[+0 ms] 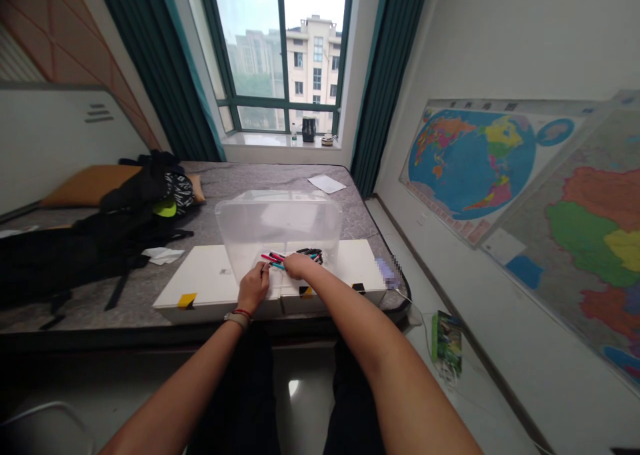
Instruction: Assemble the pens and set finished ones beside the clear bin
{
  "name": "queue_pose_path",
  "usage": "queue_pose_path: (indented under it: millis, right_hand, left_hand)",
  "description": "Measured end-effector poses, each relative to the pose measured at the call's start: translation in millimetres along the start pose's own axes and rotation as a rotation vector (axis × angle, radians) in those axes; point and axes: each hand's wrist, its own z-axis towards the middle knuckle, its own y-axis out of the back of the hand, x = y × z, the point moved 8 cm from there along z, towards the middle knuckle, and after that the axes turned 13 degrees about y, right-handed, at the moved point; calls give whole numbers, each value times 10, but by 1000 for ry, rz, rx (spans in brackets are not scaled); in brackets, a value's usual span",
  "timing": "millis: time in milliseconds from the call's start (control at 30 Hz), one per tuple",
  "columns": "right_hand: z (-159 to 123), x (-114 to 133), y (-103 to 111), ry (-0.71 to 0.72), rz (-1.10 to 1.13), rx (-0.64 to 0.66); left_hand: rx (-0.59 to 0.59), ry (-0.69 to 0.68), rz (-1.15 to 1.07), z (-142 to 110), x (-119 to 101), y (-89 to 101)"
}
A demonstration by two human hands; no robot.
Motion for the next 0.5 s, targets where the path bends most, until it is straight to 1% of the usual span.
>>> queue_pose_path:
  millis: [67, 133, 267, 333, 400, 500]
  right_hand:
    - [-40, 17, -11, 24, -34, -7]
    - [-93, 31, -7, 53, -37, -76]
    - [-192, 4, 5, 46, 113, -379]
    - [-204, 23, -40, 60, 189, -493]
    - [-193, 88, -96, 102, 224, -552]
    - [-189, 176, -158, 126, 218, -581]
  left_hand:
    - [4, 0, 10, -3, -3, -7]
    - [15, 15, 23, -4, 7, -23]
    - [40, 46, 32, 0, 28, -45]
    - [61, 46, 32, 4, 23, -50]
    - [85, 41, 40, 8, 13, -55]
    - [103, 22, 64, 14, -3, -64]
